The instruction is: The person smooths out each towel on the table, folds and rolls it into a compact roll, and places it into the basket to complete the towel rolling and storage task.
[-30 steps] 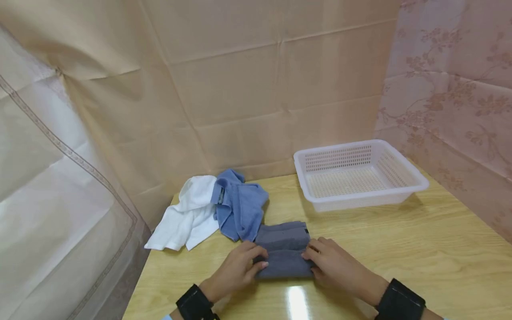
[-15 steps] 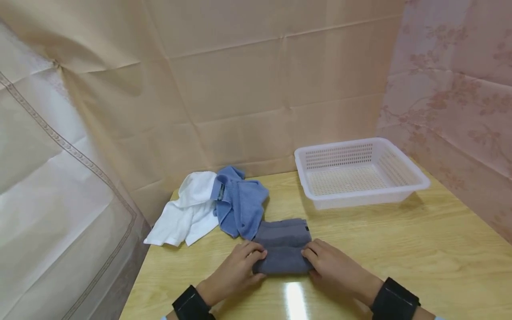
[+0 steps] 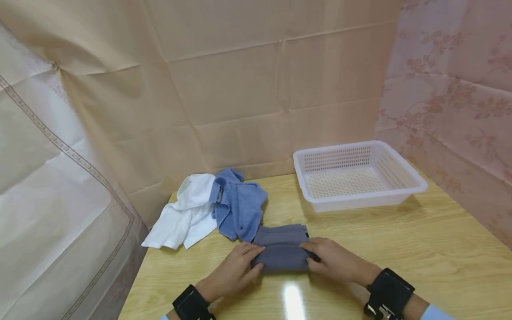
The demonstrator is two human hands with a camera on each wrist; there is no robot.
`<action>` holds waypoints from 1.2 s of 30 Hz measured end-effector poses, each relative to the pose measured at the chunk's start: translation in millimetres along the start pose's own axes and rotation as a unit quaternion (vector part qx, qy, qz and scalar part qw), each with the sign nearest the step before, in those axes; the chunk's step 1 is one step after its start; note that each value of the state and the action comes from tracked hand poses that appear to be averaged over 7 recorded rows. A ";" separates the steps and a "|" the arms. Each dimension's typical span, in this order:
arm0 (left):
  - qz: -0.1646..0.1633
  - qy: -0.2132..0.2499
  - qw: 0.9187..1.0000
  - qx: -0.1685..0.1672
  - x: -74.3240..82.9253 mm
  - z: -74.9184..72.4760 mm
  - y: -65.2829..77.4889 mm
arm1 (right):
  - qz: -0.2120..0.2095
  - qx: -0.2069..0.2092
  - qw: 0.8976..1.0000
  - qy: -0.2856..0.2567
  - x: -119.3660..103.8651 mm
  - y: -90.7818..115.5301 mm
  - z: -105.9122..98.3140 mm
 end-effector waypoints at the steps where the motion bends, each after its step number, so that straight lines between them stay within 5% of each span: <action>1: -0.005 0.004 1.000 -0.003 -0.5 0.1 -0.4 | 0.010 -0.005 1.000 -0.024 2.5 -0.4 -0.2; 8: -0.078 0.099 0.992 -0.027 -8.5 1.5 -1.7 | 0.044 -0.016 0.984 -0.171 14.4 -0.7 3.2; 13: -0.109 0.161 0.981 -0.007 -11.4 1.0 -0.4 | 0.047 0.001 0.974 -0.221 18.0 2.8 4.4; 20: -0.079 0.093 0.991 0.046 -3.9 -3.8 -0.8 | 0.039 0.104 0.990 -0.081 9.2 3.6 -2.6; 26: -0.059 0.077 0.993 0.062 -3.6 -4.8 -3.1 | -0.016 0.160 0.985 0.059 -7.5 3.5 -4.2; 32: 0.004 0.045 0.994 0.095 2.7 -9.4 -2.9 | -0.094 0.154 0.976 0.124 -18.5 9.1 -2.6; 36: 0.017 0.010 0.997 0.079 6.3 -11.9 -2.1 | -0.121 0.137 0.970 0.159 -18.6 11.4 -3.0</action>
Point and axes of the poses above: each hand's wrist, its own y-axis away from the middle knuckle, its own z-axis out of the palm, x = y × z, the point moved 5 cm from there along -y, towards the middle knuckle, and after that the axes turned 1 degree about y, right-handed, at the moved point
